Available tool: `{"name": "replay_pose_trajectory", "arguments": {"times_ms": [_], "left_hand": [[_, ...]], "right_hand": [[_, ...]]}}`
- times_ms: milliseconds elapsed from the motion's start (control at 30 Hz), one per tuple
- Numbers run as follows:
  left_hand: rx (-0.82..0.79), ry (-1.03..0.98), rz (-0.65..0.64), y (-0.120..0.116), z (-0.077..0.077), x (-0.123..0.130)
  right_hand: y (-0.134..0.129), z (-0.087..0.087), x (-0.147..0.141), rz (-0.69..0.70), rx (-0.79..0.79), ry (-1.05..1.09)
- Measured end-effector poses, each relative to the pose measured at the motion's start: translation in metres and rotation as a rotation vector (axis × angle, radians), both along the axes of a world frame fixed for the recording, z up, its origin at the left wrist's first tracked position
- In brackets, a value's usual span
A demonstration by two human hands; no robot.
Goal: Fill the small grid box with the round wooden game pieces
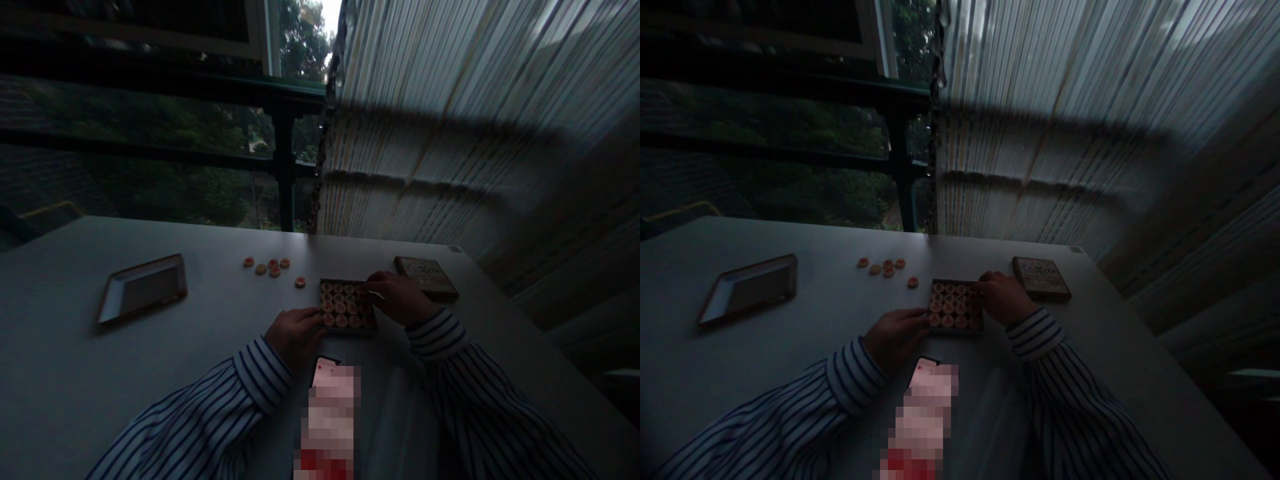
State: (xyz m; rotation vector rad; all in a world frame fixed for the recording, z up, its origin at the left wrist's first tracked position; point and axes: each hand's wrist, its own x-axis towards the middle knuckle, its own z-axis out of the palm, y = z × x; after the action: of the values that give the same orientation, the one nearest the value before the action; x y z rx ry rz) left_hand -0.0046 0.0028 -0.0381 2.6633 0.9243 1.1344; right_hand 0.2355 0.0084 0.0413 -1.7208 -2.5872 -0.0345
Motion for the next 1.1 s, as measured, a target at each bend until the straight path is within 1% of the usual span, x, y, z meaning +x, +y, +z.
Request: {"name": "replay_pose_trajectory", "arguments": {"times_ms": [300,467,600,700,800,900,967,1033,1100], "left_hand": [[0.005,0.004,0.003,0.000,-0.001,0.000],[0.015,0.023,-0.014,0.000,0.002,0.000],[0.036,-0.011,0.022,-0.001,0.006,0.000],[0.039,-0.098,0.083,-0.001,0.014,-0.004],[-0.007,-0.207,0.152,0.001,0.027,-0.013],[-0.097,-0.295,0.264,0.004,0.041,-0.024],[-0.142,-0.375,0.376,0.007,0.049,-0.031],[-0.172,-0.436,0.450,0.009,0.053,-0.036],[-0.191,-0.480,0.484,0.011,0.055,-0.039]], "right_hand": [[0.001,-0.003,0.001,0.007,-0.035,-0.007],[0.001,-0.004,0.002,0.018,-0.025,0.000],[0.000,-0.001,0.003,0.006,0.013,0.014],[-0.002,0.004,0.002,-0.004,0.062,0.040],[-0.004,0.006,0.000,0.004,0.093,0.062],[-0.005,0.006,-0.003,0.003,0.117,0.073],[-0.006,0.006,-0.005,0.007,0.122,0.084],[-0.007,0.007,-0.008,0.012,0.120,0.094],[-0.008,0.009,-0.011,0.023,0.127,0.105]]}}
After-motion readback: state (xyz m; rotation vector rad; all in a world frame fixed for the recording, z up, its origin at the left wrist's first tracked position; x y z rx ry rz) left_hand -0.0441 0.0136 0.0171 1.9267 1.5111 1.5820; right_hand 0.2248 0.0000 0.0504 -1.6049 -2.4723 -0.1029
